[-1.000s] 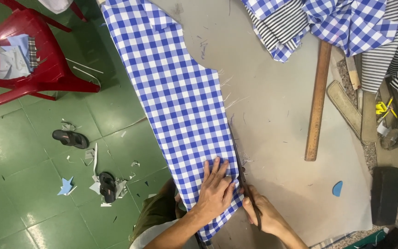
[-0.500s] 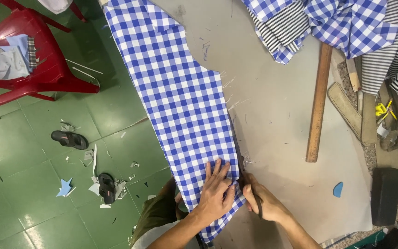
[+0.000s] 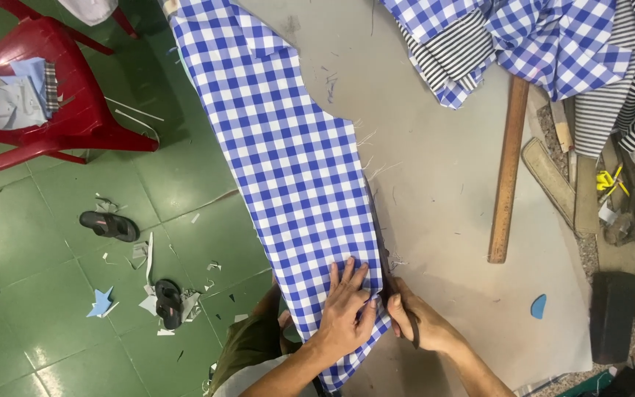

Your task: The person cuts a blue and white checkered fabric with shears, folds it, and irons it on a work table. The person repeats cutting and folding actions, handling the fabric and using an iron to press the material.

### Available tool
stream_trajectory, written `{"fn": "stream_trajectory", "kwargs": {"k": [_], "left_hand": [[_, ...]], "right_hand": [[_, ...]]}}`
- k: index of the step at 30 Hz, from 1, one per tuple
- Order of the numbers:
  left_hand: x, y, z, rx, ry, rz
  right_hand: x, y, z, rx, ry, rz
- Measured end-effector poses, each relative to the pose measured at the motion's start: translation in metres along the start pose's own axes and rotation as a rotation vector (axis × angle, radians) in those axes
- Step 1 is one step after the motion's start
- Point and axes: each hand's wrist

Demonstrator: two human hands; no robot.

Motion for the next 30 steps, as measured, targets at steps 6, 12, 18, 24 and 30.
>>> {"fn": "stream_trajectory", "kwargs": {"k": [6,12,18,24,30], "left_hand": [[0.000,-0.001,-0.001,-0.037,0.012,0.036],[0.000,-0.002,-0.003,-0.049,-0.008,0.062],[0.001,0.000,0.000,-0.054,0.017,0.062],[0.001,0.002,0.000,-0.112,0.002,0.080],[0.000,-0.001,-0.001,-0.123,0.009,0.114]], "right_hand": [[0.010,0.007,-0.034,0.054,0.034,0.050],[0.018,0.005,-0.040,0.058,0.055,0.111],[0.017,0.008,-0.034,0.103,0.211,0.078],[0.018,0.020,-0.050,0.033,0.097,0.021],[0.017,0.021,-0.087,0.074,0.045,0.101]]}}
Point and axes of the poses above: each hand's wrist, its own x-axis towards the middle knuckle, its own y-axis out of the back of the hand, z = x × y, and after that the axes turned 9 degrees about -z, right-handed
